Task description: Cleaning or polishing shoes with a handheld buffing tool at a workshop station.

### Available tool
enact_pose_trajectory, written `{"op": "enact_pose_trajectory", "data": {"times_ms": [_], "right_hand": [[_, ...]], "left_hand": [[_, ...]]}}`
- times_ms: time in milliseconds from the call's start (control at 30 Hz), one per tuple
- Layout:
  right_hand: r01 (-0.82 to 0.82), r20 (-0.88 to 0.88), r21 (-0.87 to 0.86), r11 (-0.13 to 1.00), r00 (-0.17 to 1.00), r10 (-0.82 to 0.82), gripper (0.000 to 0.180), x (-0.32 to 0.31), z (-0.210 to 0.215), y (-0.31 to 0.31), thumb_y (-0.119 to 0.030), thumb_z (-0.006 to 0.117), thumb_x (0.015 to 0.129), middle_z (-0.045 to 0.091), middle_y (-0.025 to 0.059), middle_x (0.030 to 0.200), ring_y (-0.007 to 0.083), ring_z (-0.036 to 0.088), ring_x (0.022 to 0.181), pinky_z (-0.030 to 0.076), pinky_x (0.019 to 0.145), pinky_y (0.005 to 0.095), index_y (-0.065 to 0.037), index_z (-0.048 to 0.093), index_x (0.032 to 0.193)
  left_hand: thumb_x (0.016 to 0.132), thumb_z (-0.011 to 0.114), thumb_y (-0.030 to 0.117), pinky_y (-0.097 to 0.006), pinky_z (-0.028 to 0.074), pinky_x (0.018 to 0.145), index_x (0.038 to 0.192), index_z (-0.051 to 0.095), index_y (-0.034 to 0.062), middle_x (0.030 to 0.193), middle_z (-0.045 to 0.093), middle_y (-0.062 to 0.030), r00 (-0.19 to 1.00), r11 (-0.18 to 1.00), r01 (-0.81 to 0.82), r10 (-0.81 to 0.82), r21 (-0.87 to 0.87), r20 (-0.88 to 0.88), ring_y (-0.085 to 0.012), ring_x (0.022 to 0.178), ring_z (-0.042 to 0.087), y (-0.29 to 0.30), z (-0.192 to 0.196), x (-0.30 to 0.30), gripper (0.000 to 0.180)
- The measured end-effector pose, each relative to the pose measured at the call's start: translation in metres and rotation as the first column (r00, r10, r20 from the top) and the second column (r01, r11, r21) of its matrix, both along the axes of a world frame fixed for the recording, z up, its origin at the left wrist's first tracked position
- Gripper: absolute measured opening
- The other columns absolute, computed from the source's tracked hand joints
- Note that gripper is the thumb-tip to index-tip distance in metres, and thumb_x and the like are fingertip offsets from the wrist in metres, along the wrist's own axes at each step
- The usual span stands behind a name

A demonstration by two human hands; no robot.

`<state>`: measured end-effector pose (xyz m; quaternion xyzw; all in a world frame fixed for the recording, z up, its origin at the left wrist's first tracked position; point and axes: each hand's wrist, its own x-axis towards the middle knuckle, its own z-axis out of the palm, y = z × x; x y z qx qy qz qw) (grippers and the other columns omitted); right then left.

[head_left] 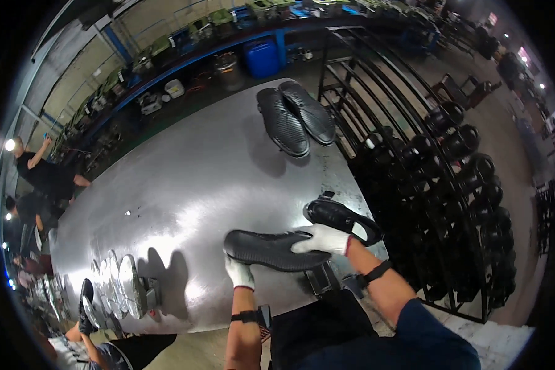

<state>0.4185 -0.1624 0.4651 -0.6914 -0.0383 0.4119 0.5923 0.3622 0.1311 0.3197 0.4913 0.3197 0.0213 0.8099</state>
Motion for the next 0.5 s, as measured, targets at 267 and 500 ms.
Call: {"op": "enact_pose_trajectory", "data": {"times_ms": [267, 500], "right_hand": [[0.374, -0.059, 0.023, 0.927, 0.926, -0.372, 0.095, -0.167, -0.030, -0.047, -0.033, 0.086, 0.088, 0.062, 0.0172, 0.145, 0.0213, 0.060, 0.130, 0.045, 0.114, 0.0346, 0.001, 0.036, 0.162], [0.251, 0.100, -0.529, 0.810, 0.967, -0.234, 0.107, -0.173, 0.035, -0.024, -0.051, 0.083, 0.085, 0.049, 0.0283, 0.155, 0.0395, 0.046, 0.147, 0.040, 0.121, 0.0434, 0.005, 0.032, 0.161]], "left_hand": [[0.100, 0.060, 0.025, -0.039, 0.060, 0.088, 0.111, 0.078, 0.0020, 0.104, 0.080, -0.0163, 0.648, 0.302, 0.639, -0.708, 0.708, -0.283, -0.0289, 0.095, 0.077, -0.074, -0.042, 0.045, 0.031], [0.100, 0.067, 0.039, -0.049, 0.058, 0.081, 0.107, 0.069, 0.0014, 0.094, 0.076, -0.0235, 0.655, 0.106, 0.545, -0.672, 0.832, -0.344, -0.0424, 0.092, 0.074, -0.100, -0.045, 0.013, 0.038]]}}
